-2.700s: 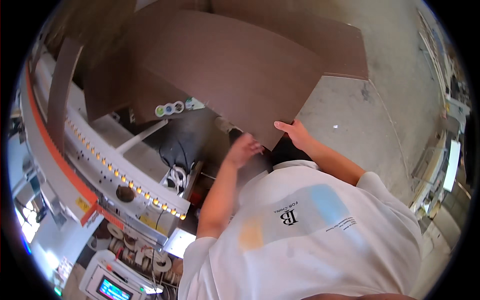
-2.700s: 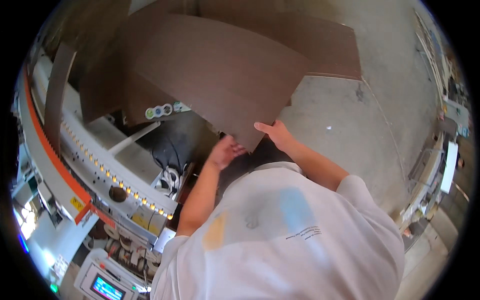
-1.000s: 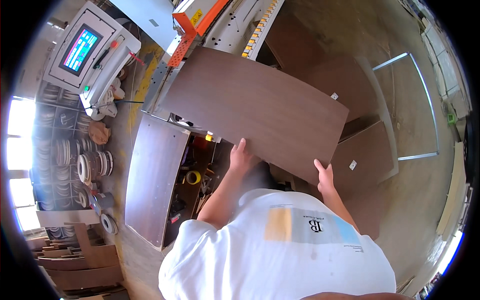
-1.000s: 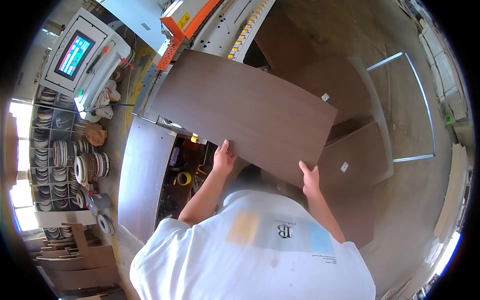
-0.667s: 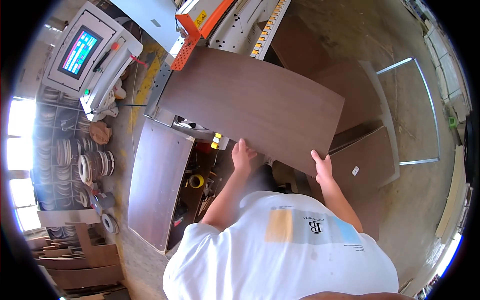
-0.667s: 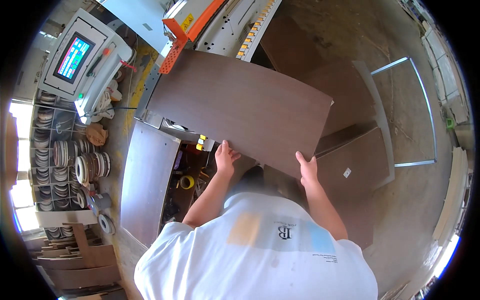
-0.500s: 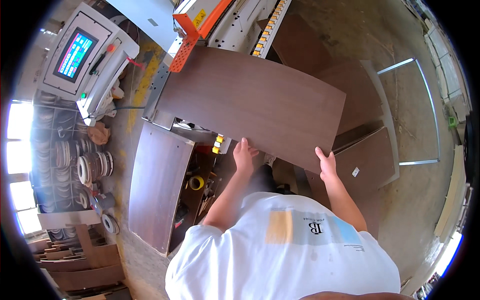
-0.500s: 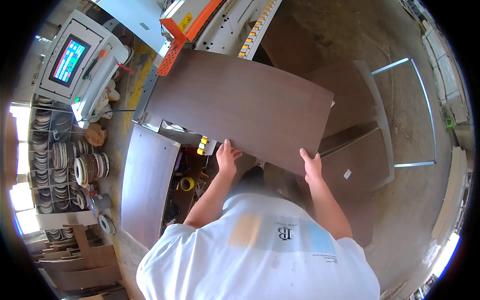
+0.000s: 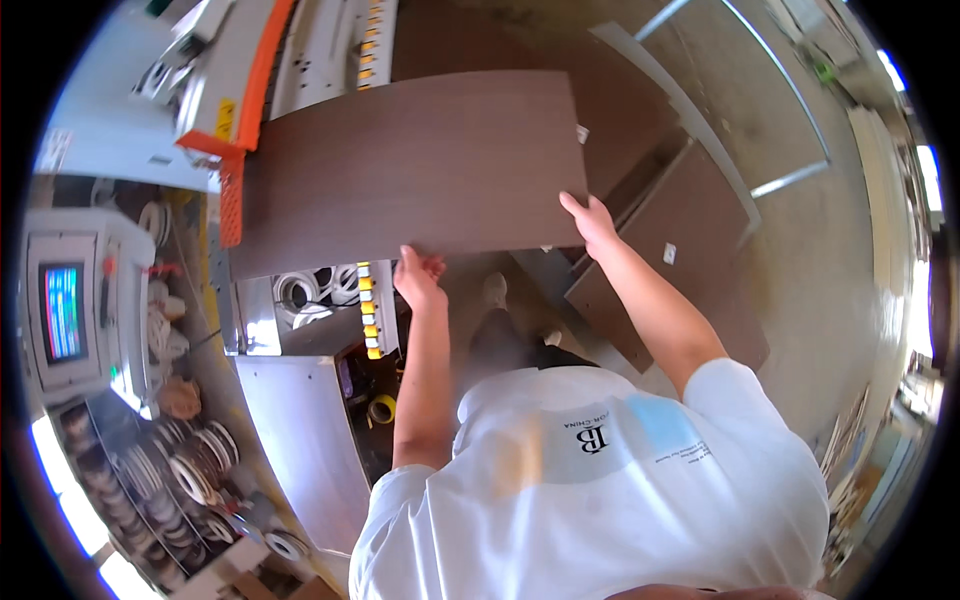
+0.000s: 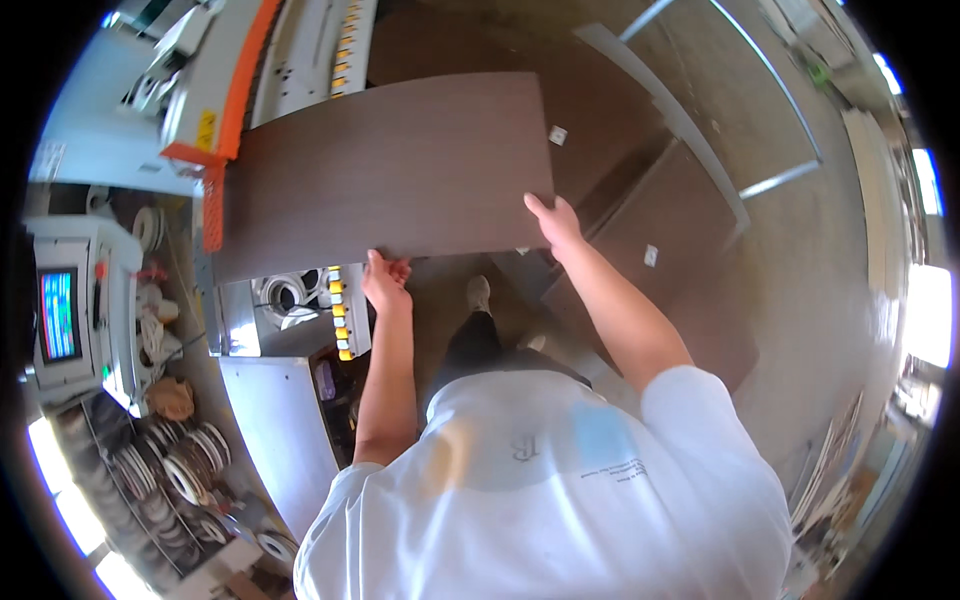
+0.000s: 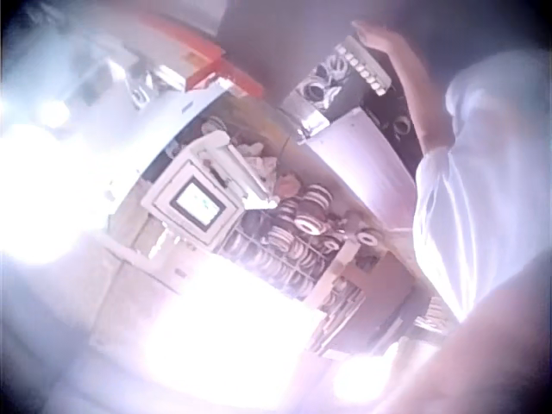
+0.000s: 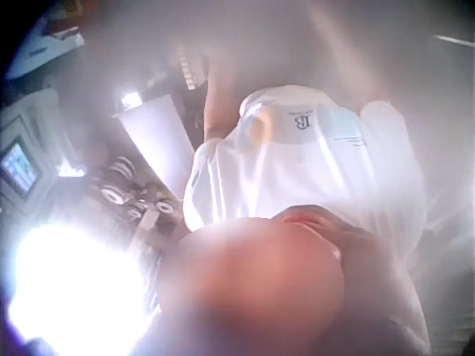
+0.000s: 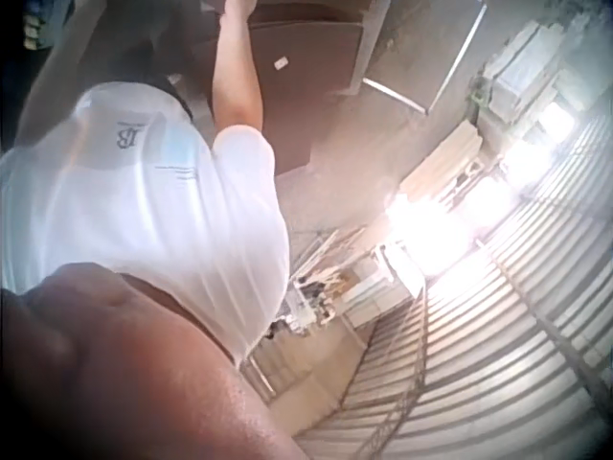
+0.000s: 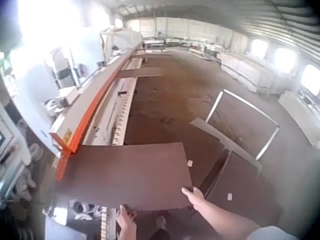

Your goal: The person interacts with the control interface of an industrial machine and handles a handheld scanning device. They move several wooden panels from one stack to another and feed the panels one by one into the machine's processing track by hand.

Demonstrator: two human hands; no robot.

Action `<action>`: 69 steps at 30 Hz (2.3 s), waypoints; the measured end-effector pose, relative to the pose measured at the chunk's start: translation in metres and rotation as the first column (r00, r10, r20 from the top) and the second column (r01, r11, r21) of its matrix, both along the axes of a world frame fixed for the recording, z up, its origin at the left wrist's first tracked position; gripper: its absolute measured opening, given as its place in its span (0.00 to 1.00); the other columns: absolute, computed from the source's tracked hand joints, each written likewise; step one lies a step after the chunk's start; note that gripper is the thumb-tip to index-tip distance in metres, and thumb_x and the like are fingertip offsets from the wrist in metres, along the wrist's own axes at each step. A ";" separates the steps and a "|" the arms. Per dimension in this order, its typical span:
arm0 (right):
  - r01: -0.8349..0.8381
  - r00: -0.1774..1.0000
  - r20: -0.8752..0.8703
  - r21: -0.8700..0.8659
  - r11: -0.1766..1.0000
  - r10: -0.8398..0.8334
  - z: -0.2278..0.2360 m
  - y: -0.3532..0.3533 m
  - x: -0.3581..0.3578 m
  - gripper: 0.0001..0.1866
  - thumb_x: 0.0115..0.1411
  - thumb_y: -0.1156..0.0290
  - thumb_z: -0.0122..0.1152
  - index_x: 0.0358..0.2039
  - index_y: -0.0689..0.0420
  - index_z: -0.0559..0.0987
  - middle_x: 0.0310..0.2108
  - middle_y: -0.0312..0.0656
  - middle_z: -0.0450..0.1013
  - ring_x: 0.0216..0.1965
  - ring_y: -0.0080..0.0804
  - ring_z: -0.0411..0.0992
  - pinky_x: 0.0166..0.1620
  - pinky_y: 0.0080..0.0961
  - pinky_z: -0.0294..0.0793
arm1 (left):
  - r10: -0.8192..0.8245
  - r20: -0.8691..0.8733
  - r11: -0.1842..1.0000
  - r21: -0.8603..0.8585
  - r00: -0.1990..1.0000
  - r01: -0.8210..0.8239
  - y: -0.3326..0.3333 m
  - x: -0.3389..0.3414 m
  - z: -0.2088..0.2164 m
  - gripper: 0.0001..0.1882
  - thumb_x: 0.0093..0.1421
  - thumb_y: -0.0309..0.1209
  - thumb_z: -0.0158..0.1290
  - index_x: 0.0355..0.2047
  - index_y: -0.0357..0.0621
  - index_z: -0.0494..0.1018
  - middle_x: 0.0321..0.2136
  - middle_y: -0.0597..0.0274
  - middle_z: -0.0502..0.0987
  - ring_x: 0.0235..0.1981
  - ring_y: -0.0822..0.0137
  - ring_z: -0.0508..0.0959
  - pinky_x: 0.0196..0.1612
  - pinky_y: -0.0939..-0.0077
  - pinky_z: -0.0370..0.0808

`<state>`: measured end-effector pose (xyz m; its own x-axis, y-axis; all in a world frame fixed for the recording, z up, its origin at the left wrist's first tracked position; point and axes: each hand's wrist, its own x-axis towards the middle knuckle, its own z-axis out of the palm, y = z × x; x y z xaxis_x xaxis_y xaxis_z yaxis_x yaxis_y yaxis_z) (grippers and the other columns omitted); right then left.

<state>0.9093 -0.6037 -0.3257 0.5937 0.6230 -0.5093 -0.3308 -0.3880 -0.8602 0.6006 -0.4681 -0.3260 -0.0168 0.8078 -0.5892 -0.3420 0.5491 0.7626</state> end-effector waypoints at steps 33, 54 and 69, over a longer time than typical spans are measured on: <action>0.168 0.897 -0.168 -0.726 0.667 -0.408 -0.013 -0.485 -0.230 0.15 0.65 0.59 0.63 0.39 0.61 0.83 0.32 0.42 0.82 0.31 0.28 0.80 0.35 0.26 0.80 | -0.794 0.290 0.269 -0.621 0.534 0.736 -0.256 0.146 -0.295 0.29 0.68 0.51 0.55 0.58 0.43 0.67 0.47 0.56 0.76 0.46 0.54 0.78 0.46 0.56 0.79; 0.326 0.779 -0.353 -0.477 0.816 -0.517 -0.137 -0.432 -0.271 0.29 0.67 0.49 0.60 0.59 0.57 0.74 0.50 0.42 0.77 0.50 0.32 0.75 0.53 0.35 0.75 | -0.835 0.397 0.220 -0.393 0.381 0.893 -0.295 0.067 -0.195 0.23 0.69 0.46 0.54 0.57 0.49 0.67 0.48 0.62 0.77 0.40 0.57 0.83 0.41 0.61 0.84; 0.906 -0.396 -0.398 -0.318 -0.280 -0.827 -0.122 -0.429 -0.156 0.38 0.71 0.39 0.44 0.69 0.56 0.62 0.70 0.40 0.59 0.67 0.40 0.60 0.66 0.41 0.62 | -0.831 0.416 0.266 -0.284 0.369 0.921 -0.356 0.312 -0.194 0.18 0.67 0.31 0.58 0.55 0.39 0.71 0.49 0.58 0.78 0.49 0.59 0.79 0.49 0.58 0.80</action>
